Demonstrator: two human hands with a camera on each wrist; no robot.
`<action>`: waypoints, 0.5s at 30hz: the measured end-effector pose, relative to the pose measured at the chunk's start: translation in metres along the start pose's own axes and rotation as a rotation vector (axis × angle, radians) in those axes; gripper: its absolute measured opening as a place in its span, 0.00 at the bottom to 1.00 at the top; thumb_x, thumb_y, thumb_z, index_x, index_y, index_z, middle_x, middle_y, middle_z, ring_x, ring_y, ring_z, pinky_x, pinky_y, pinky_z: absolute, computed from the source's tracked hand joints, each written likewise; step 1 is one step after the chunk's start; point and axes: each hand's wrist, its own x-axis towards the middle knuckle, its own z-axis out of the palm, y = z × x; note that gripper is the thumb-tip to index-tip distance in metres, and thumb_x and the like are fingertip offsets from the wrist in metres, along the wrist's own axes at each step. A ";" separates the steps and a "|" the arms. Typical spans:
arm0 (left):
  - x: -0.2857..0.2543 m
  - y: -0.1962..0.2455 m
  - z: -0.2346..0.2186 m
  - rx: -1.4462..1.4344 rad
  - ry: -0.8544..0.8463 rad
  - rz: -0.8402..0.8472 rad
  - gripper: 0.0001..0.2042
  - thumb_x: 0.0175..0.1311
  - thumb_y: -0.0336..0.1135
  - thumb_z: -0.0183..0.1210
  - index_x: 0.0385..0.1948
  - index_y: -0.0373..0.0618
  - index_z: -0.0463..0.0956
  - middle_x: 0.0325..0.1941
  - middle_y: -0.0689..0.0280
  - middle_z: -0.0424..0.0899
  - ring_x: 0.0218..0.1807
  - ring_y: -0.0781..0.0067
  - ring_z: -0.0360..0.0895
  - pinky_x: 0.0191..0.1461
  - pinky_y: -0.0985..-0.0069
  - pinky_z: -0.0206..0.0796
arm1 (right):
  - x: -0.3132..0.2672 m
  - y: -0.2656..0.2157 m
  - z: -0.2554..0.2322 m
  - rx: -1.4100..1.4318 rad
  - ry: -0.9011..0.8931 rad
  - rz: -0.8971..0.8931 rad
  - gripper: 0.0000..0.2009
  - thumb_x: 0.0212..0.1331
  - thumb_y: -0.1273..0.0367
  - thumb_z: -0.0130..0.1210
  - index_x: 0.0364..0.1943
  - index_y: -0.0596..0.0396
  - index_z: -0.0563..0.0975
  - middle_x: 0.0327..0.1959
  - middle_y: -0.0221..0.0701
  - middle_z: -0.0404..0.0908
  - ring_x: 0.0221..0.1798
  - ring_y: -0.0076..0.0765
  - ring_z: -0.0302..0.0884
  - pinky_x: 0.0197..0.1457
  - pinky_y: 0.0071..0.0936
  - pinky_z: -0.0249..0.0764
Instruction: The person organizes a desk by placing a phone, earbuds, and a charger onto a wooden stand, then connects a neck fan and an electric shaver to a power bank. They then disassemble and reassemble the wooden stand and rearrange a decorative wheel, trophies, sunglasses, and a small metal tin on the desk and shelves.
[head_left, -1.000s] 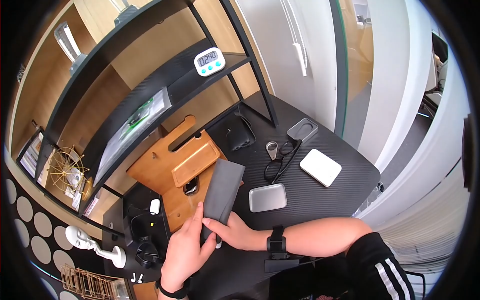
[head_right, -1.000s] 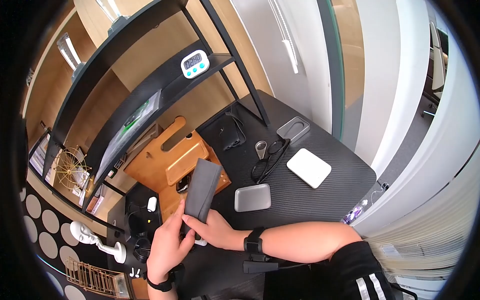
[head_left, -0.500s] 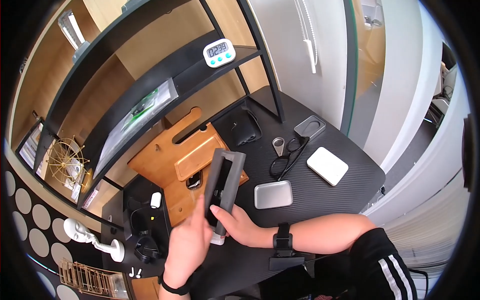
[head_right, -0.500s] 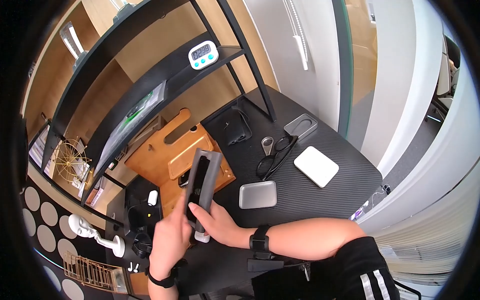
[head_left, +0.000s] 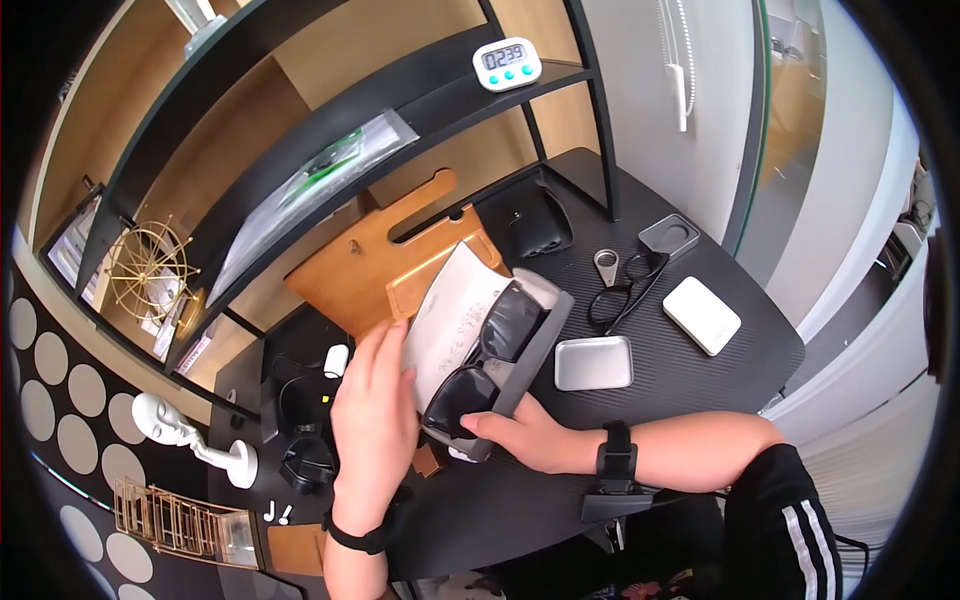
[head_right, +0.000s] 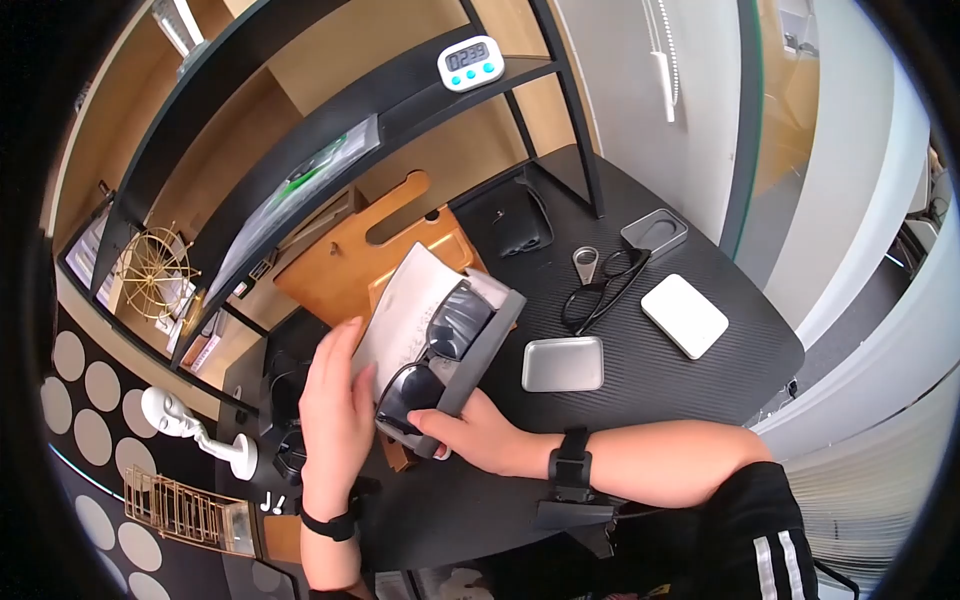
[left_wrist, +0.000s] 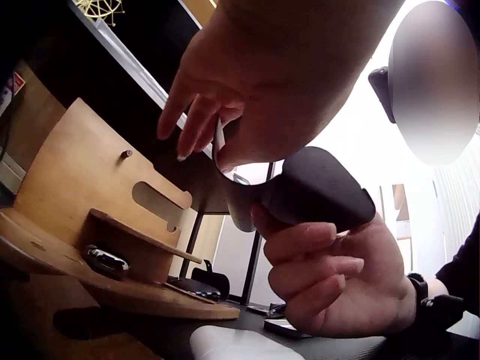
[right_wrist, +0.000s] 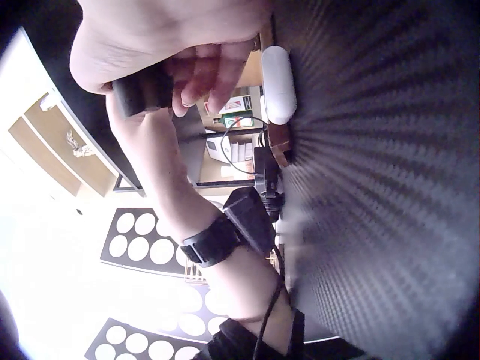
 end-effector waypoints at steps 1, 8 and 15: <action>-0.003 -0.001 -0.002 0.067 -0.093 0.008 0.20 0.51 0.17 0.54 0.48 0.41 0.71 0.59 0.51 0.68 0.56 0.48 0.69 0.55 0.65 0.65 | -0.001 0.001 -0.003 0.009 -0.014 -0.015 0.17 0.59 0.69 0.52 0.51 0.58 0.67 0.37 0.28 0.75 0.32 0.18 0.72 0.30 0.16 0.70; -0.007 -0.004 -0.007 -0.190 -0.271 0.001 0.12 0.54 0.20 0.55 0.40 0.40 0.76 0.60 0.50 0.67 0.60 0.48 0.67 0.58 0.65 0.62 | -0.002 -0.003 -0.003 0.059 -0.057 0.021 0.17 0.58 0.73 0.49 0.52 0.58 0.67 0.45 0.27 0.72 0.48 0.21 0.68 0.51 0.23 0.67; -0.011 0.001 -0.013 -0.496 -0.439 -0.269 0.10 0.53 0.31 0.63 0.33 0.37 0.73 0.64 0.48 0.63 0.62 0.50 0.66 0.58 0.68 0.62 | 0.001 -0.001 -0.002 -0.090 -0.098 -0.056 0.17 0.54 0.76 0.50 0.50 0.58 0.69 0.44 0.27 0.73 0.47 0.20 0.68 0.50 0.23 0.68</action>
